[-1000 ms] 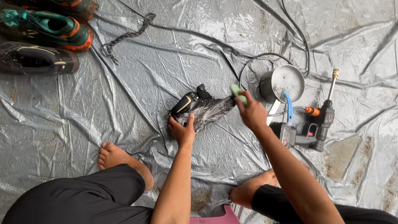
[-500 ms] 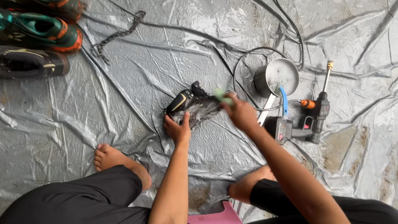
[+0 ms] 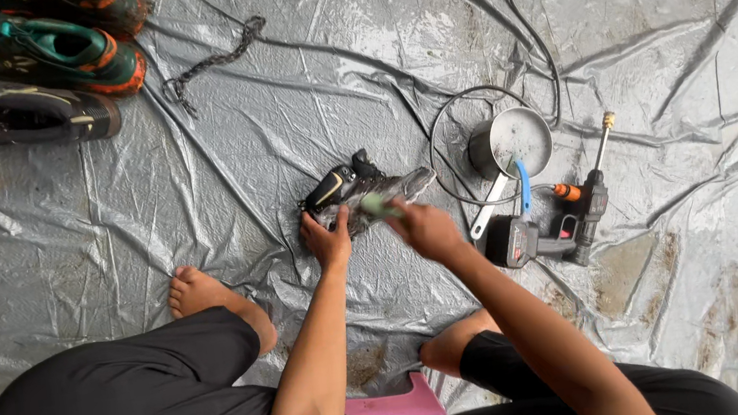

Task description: The person scrubs a black shoe with a green brush and soapy water. They repeatedly dip the brush into a metal pot containing soapy water and continue scrubbing the shoe's surface.

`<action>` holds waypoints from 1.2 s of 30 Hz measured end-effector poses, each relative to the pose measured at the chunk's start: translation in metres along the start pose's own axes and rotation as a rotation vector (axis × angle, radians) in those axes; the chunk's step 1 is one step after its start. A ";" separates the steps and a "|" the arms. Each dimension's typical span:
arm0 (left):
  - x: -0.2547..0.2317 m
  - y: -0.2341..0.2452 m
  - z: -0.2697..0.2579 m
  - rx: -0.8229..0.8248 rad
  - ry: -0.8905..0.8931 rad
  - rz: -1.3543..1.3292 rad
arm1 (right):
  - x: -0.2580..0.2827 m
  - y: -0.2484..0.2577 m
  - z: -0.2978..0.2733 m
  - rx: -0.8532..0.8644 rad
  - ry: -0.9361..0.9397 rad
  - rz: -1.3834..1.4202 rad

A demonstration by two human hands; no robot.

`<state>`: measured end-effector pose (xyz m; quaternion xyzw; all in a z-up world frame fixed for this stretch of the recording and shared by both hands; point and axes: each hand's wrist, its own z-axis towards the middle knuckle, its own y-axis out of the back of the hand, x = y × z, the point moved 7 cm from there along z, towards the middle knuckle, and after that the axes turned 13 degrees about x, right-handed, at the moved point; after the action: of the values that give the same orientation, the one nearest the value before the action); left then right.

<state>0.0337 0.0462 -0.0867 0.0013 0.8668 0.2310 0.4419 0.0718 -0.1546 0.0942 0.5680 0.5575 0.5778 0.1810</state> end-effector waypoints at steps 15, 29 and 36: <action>-0.001 -0.003 0.004 -0.007 -0.009 0.009 | 0.008 -0.003 0.009 0.248 -0.080 -0.082; -0.026 0.015 -0.014 0.088 0.061 -0.208 | 0.000 -0.034 -0.024 0.004 -0.052 -0.075; -0.066 0.021 -0.041 0.153 0.010 -0.364 | -0.045 0.000 -0.025 -0.068 -0.386 0.189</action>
<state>0.0384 0.0350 -0.0073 -0.1228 0.8700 0.0808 0.4707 0.0640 -0.2038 0.0805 0.7114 0.4370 0.4911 0.2485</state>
